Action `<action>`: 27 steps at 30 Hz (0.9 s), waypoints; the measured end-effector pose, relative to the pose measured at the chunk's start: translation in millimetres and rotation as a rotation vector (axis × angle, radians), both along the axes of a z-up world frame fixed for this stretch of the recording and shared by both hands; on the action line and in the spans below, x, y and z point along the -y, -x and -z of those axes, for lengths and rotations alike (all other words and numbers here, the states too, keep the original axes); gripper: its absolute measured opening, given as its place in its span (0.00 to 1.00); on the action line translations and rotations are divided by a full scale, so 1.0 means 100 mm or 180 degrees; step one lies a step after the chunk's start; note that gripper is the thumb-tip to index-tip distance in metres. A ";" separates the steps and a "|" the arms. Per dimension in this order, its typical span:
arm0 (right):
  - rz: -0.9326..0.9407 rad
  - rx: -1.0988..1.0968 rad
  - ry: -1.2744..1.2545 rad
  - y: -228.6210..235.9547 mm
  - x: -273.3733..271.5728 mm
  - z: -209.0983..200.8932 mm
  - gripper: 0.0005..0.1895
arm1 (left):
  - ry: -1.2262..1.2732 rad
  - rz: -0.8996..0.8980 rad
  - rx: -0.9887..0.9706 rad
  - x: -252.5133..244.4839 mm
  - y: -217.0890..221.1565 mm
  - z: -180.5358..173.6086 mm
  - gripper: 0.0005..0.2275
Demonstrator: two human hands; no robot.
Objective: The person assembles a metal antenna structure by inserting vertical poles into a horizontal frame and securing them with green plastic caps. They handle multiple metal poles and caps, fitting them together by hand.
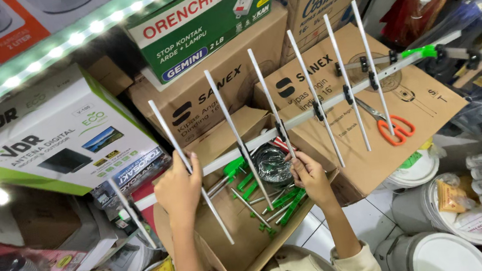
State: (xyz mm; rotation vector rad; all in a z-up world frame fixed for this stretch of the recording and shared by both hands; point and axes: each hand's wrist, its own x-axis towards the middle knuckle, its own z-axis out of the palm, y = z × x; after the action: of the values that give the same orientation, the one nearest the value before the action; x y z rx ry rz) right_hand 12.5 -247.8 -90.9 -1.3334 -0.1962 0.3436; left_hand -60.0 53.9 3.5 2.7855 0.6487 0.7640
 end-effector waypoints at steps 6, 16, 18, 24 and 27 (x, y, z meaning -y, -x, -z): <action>-0.0101 -0.0047 -0.0045 0.02 -0.14 -0.04 0.13 | 0.0094 -0.0069 -0.0028 -0.17 0.05 0.01 0.12; 0.0200 0.0023 -0.0090 -0.01 0.02 -0.11 0.13 | 0.0087 -0.0025 -0.0188 0.03 0.00 0.03 0.15; 0.0394 0.0051 0.0006 -0.02 0.07 -0.09 0.13 | 0.0190 0.0072 -0.0185 0.10 -0.04 0.04 0.15; 0.0874 0.0173 0.0389 -0.16 0.30 0.09 0.13 | 0.0822 0.0688 -0.0212 0.39 -0.17 0.20 0.16; 0.0871 0.0224 0.0316 -0.21 0.37 0.19 0.13 | 0.1073 0.0903 -0.0221 0.41 -0.13 0.19 0.16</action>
State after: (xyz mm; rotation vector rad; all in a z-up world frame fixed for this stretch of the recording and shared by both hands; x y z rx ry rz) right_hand 33.7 -285.3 -109.7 -1.4507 -0.0541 0.0761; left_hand -47.1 12.5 -15.5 2.5241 0.3419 0.4553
